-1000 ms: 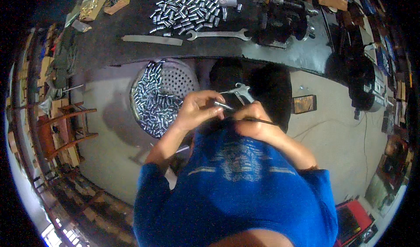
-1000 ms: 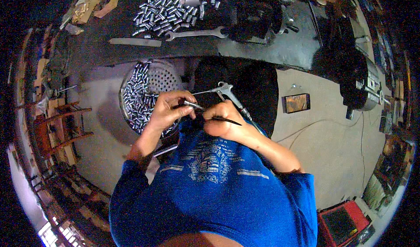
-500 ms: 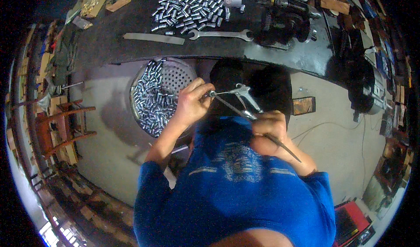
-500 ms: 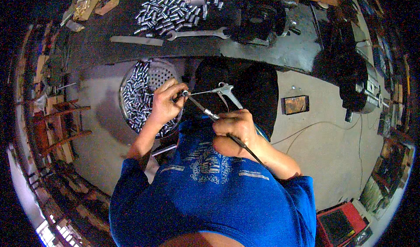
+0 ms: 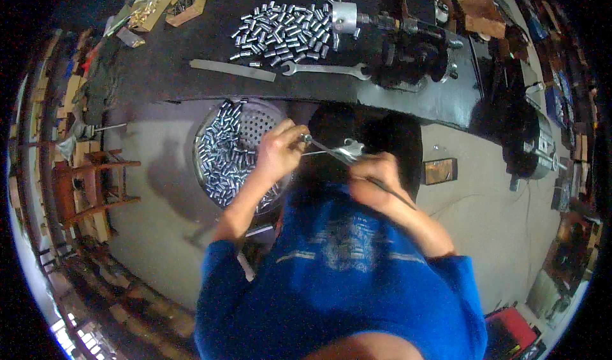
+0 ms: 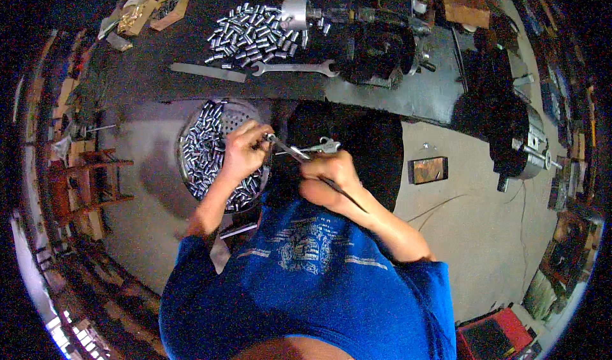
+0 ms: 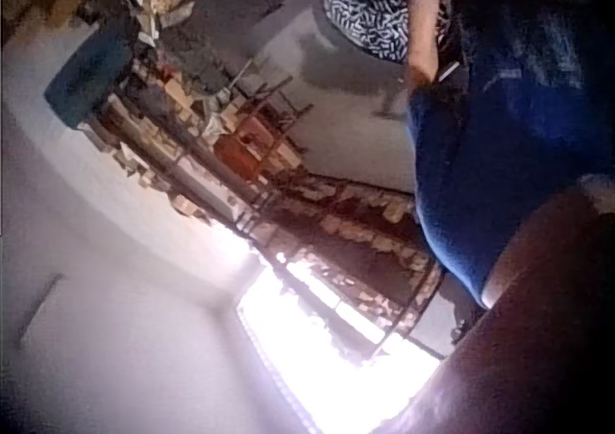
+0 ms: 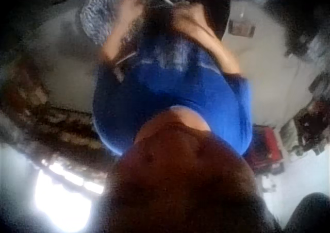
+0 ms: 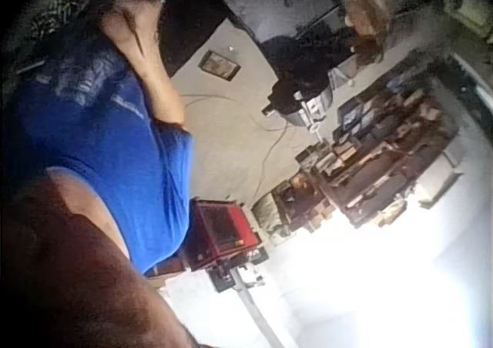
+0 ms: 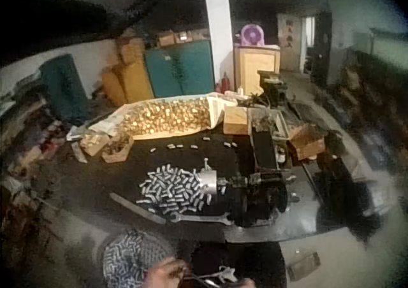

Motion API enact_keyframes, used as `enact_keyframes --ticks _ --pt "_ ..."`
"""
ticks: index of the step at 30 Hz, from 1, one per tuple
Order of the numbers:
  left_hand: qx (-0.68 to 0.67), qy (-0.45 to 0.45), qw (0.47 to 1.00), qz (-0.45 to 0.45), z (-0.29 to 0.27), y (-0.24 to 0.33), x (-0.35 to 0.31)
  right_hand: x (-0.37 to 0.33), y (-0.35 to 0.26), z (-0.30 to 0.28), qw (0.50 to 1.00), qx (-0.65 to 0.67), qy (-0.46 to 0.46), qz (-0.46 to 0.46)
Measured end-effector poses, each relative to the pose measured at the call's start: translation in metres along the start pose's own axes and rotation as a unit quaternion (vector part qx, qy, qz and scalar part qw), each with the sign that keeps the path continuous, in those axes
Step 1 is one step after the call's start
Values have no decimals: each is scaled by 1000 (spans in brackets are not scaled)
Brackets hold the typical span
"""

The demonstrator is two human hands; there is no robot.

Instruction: The person repeatedly picks up small metal cylinders from a perforated basket, places them into a handheld tool, and then deposits them onto a workbench. This cycle continues throughout the clip, with the person handling the cylinders one at a time.

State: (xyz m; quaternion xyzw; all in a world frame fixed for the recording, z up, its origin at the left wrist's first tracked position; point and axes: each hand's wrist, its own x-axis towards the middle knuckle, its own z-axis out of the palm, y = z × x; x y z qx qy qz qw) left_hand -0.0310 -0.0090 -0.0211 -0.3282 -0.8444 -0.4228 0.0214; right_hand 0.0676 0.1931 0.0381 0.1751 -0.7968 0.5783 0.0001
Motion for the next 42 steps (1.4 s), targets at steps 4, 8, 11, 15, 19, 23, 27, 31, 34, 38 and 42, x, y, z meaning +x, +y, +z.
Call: enact_keyframes --ticks 4,8,11,15,19,23,27,31,34,38,42 --pt "63 -3 998 -28 -11 -10 48 -26 -2 -12 986 -101 131 32" --pt "60 9 997 -56 1 -38 121 -33 -2 -3 993 -55 104 35" --pt "108 31 994 -6 9 -53 174 -33 -9 5 995 -36 86 45" --pt "47 98 994 -17 -10 -41 190 -40 -1 8 994 -38 87 59" --pt "105 113 986 -63 -59 -55 118 -48 12 17 989 -66 122 61" --pt "175 161 949 -205 -103 -143 -17 -47 17 26 991 -50 110 57" --pt "229 75 833 -498 -113 -221 -177 -38 20 37 993 34 101 49" --pt "261 16 760 -595 -92 -227 -216 -24 12 39 998 -8 39 42" --pt "327 10 734 -595 -76 -218 -191 -19 10 44 998 -1 48 38" --pt "324 17 732 -600 -65 -213 -170 -22 8 46 997 -50 45 40" --pt "263 45 772 -577 -50 -220 -172 -21 5 49 993 -78 26 89"
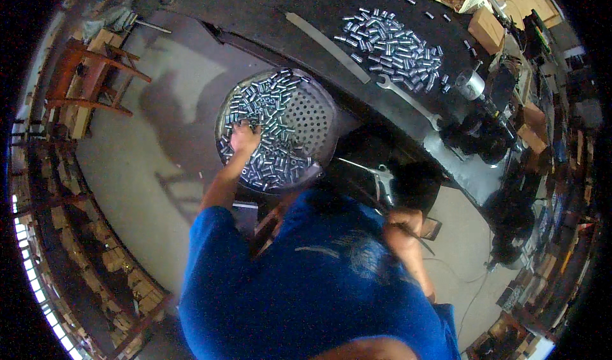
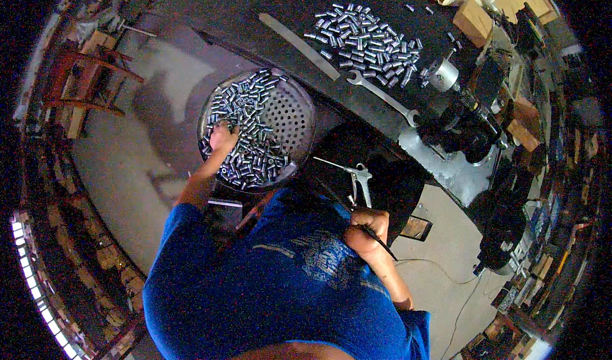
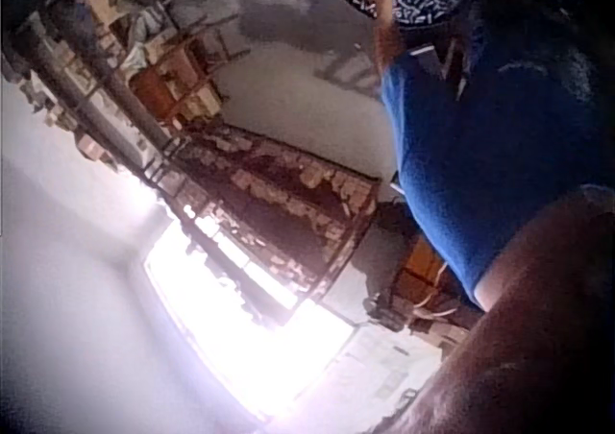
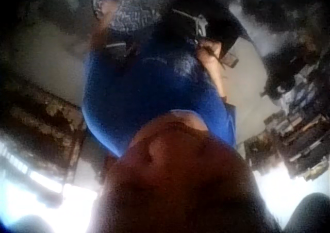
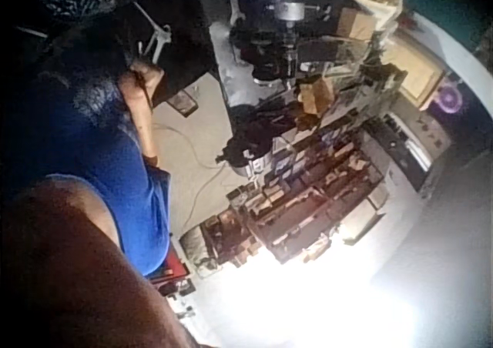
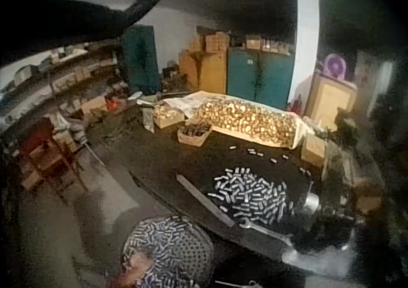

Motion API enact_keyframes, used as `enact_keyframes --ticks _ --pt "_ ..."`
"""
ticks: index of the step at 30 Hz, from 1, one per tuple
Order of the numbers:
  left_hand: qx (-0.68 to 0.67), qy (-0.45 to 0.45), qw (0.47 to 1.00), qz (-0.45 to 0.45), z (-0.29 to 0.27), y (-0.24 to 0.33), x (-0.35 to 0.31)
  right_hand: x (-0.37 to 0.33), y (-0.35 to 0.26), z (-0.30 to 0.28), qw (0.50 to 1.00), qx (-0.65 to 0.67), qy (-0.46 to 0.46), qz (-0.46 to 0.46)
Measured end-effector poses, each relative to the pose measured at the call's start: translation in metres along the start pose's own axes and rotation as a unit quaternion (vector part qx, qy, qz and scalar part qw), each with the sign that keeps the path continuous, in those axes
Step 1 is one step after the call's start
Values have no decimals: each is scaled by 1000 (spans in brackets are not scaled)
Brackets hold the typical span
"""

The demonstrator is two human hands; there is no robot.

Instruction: The person repeatedly picks up small metal cylinders from a perforated basket, places them into a handheld tool, and then deposits them onto a workbench. This cycle continues throughout the clip, with the person handling the cylinders one at a time.

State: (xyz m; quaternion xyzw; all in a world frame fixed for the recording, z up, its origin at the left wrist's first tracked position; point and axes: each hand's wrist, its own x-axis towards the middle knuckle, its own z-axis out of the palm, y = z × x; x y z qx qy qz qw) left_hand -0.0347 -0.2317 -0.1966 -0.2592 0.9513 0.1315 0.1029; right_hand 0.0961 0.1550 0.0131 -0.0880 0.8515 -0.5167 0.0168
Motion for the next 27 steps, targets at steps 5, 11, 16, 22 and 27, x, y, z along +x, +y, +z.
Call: enact_keyframes --ticks 5,11,16,22,27 --pt "-18 14 998 57 7 -5 1 6 -6 2 999 -23 -19 -16" --pt "-44 18 971 233 33 15 1 6 -6 3 998 37 -48 8" --pt "-32 -6 966 256 42 51 3 -3 5 2 998 64 -8 -10" --pt "36 -93 937 335 28 75 -13 -5 2 -1 999 36 -9 10" --pt "-58 -51 959 274 -11 84 -17 -5 9 -7 999 32 -3 -13"
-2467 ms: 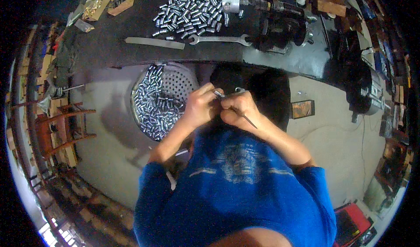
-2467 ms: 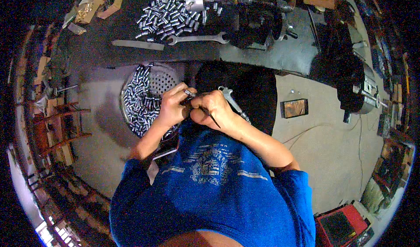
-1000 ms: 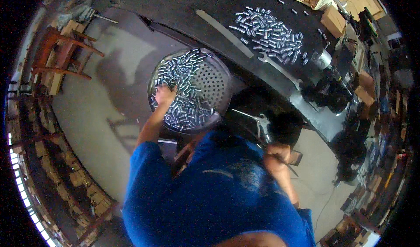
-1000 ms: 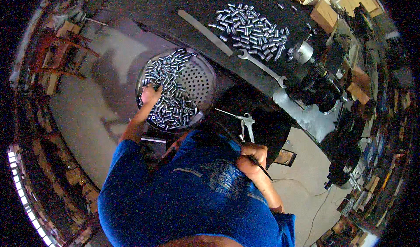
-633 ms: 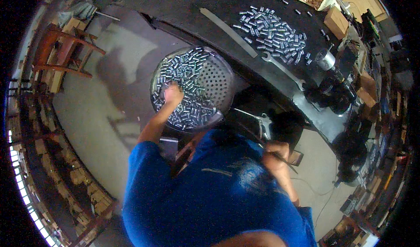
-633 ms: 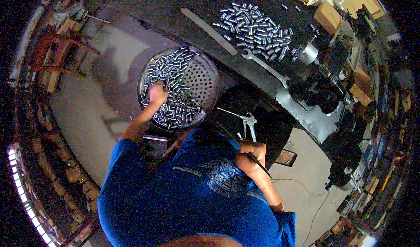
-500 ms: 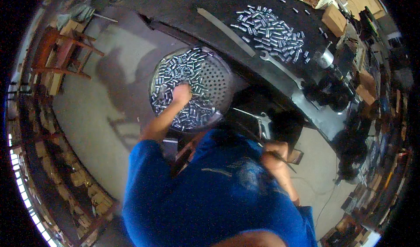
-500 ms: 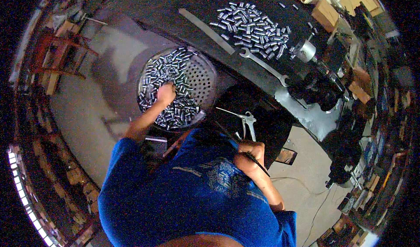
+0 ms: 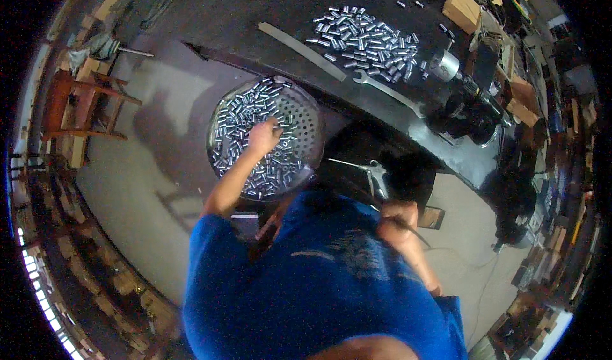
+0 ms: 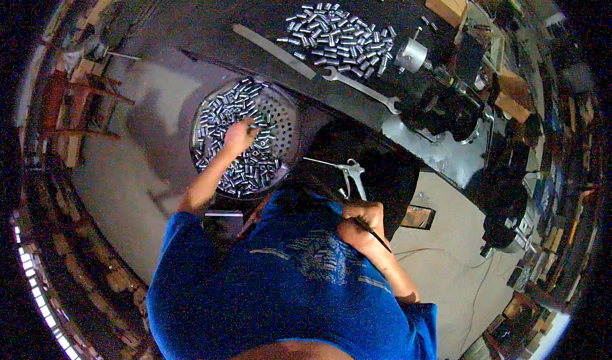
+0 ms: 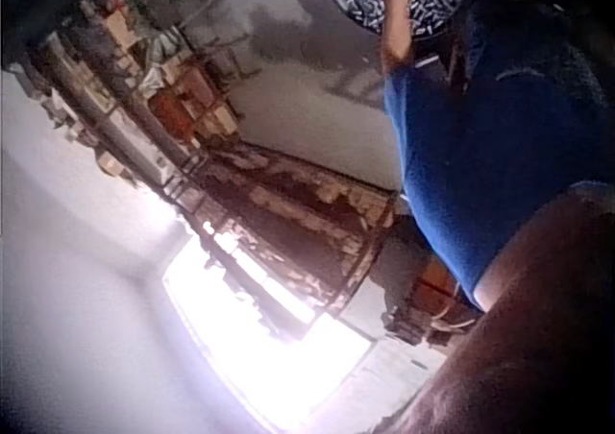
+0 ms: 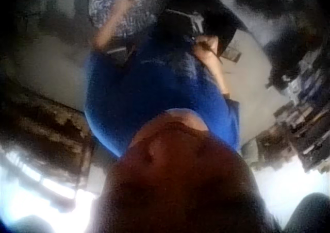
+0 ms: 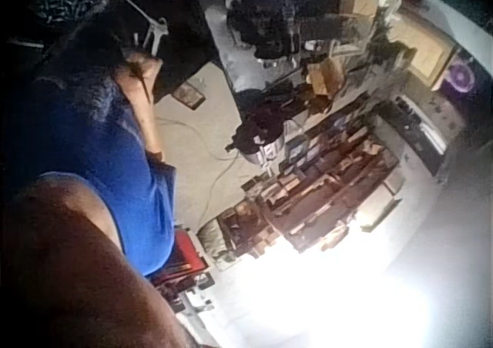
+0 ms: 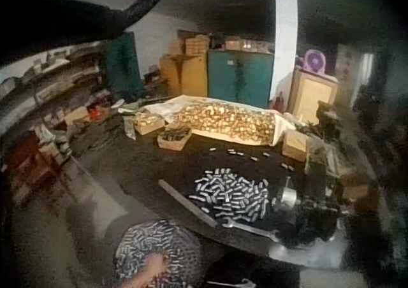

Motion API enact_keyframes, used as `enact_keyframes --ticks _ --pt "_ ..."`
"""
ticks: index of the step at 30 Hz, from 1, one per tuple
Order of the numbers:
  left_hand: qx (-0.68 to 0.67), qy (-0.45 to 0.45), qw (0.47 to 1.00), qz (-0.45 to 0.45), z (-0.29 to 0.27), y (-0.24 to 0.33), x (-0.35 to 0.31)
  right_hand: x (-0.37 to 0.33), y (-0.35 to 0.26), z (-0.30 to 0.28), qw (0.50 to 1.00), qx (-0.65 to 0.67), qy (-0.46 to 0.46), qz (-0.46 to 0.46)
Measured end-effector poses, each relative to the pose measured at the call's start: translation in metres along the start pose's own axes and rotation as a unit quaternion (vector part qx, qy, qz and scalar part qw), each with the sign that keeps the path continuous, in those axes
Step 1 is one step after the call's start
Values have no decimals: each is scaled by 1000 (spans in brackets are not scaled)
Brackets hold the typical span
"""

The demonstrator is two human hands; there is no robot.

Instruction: The person repeatedly picks up small metal cylinders from a perforated basket, places them into a handheld tool, and then deposits them onto a workbench. This cycle continues throughout the clip, with the person handling the cylinders one at a time.

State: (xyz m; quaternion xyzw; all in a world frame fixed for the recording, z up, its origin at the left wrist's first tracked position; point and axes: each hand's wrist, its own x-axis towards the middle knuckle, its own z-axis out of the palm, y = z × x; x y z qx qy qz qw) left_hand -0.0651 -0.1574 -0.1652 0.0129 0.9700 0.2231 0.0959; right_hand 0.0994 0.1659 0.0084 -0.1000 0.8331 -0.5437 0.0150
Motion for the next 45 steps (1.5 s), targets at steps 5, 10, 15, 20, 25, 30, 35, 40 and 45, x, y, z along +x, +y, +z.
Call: enact_keyframes --ticks 5,10,15,20,25,30,35,40,45 --pt "-230 -131 964 -21 -25 16 -13 3 -5 4 999 19 35 -17" --pt "-530 -252 809 -27 -48 78 -49 12 -5 -6 997 16 -72 16" --pt "-646 -342 682 -14 -60 137 -76 18 -9 -7 995 44 -85 -21" --pt "-726 -363 582 -47 -49 164 -95 17 -4 -8 994 53 -84 -35" --pt "-698 -316 643 -12 -46 168 -91 13 0 -8 995 58 -69 -43" --pt "-415 -154 875 196 -65 181 -91 15 3 -9 995 34 -74 -56" --pt "-311 -119 896 295 -75 195 -95 20 -1 -8 992 26 -84 -93" --pt "-197 -39 887 415 -79 201 -97 17 1 -3 995 33 -61 -74" --pt "-139 -38 882 448 -79 206 -96 15 8 0 996 40 -67 -41"
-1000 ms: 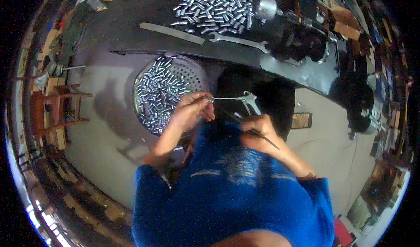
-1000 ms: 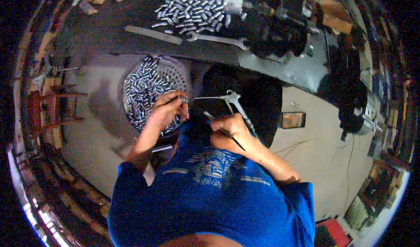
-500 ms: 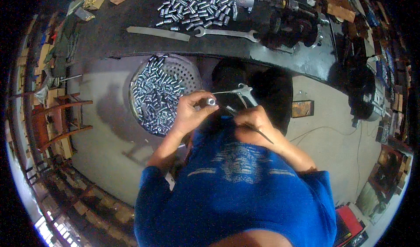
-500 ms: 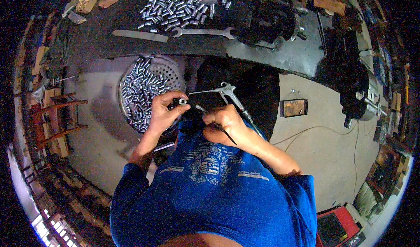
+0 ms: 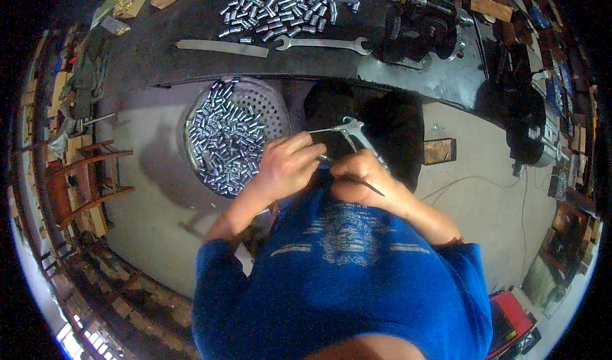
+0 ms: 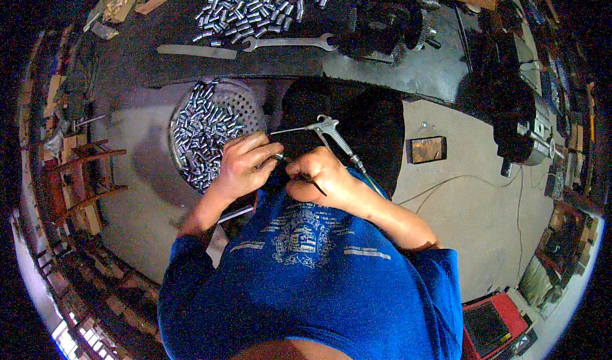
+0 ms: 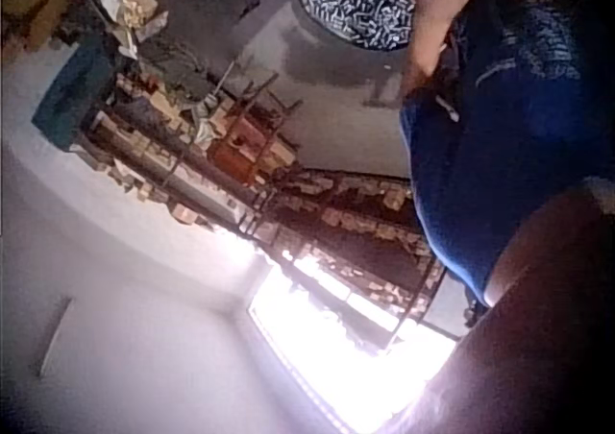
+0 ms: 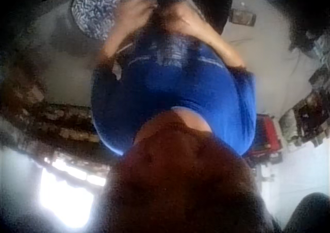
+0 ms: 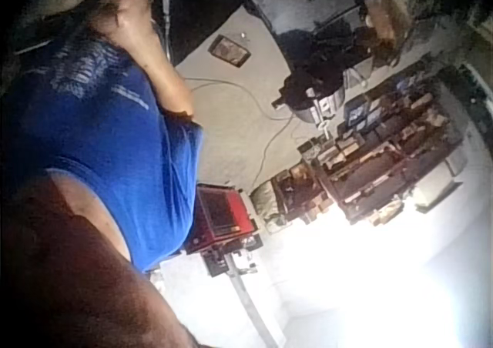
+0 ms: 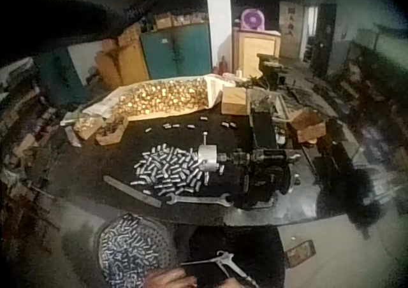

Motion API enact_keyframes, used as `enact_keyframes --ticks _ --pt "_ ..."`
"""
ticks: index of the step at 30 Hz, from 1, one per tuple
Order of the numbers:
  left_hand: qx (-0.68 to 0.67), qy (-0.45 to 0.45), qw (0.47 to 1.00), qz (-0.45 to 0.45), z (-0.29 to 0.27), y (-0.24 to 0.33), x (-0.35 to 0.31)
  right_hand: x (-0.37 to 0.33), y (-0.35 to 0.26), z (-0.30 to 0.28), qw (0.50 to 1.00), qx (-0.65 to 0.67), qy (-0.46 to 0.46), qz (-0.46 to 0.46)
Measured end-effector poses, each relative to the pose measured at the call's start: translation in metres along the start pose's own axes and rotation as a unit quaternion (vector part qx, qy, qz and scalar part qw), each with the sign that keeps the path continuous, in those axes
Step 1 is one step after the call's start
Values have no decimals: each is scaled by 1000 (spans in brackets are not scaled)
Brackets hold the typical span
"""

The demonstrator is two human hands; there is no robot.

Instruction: The person repeatedly picks up small metal cylinders from a perforated basket, places them into a handheld tool, and then deposits them onto a workbench. This cycle continues throughout the clip, with the person handling the cylinders one at a time.

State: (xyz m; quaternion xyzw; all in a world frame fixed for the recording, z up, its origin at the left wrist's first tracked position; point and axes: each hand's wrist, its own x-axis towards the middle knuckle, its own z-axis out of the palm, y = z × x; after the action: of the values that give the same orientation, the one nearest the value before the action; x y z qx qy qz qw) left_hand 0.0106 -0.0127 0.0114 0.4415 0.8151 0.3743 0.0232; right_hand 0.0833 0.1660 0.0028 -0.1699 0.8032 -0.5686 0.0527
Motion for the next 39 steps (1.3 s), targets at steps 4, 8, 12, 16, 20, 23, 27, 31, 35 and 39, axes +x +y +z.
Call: enact_keyframes --ticks 4,8,12,16,20,23,27,31,35,39 --pt "-197 -73 973 -91 -8 -10 8 1 -3 -8 998 -63 -17 -15" --pt "-452 -79 845 -276 -6 -10 2 1 -13 -14 990 -133 -20 -34" --pt "-476 -65 825 -296 3 -7 -2 2 -14 -9 990 -133 1 -44" --pt "-426 -28 868 -255 6 -1 2 1 -6 -4 999 20 44 -20" --pt "-414 -30 884 -216 2 -6 5 -1 5 -5 982 166 3 88" --pt "-464 -17 855 -229 -7 -18 4 -8 1 -20 977 186 2 100" --pt "-202 61 967 -146 -7 -37 2 -17 -22 -40 996 52 69 36" --pt "-59 70 988 -127 -4 -32 4 -16 -39 -39 989 -43 101 -98" --pt "-23 80 991 -108 0 -31 4 -11 -45 -36 989 -33 71 -125" --pt "-14 85 993 -77 0 -33 1 -6 -43 -32 993 -17 49 -109"
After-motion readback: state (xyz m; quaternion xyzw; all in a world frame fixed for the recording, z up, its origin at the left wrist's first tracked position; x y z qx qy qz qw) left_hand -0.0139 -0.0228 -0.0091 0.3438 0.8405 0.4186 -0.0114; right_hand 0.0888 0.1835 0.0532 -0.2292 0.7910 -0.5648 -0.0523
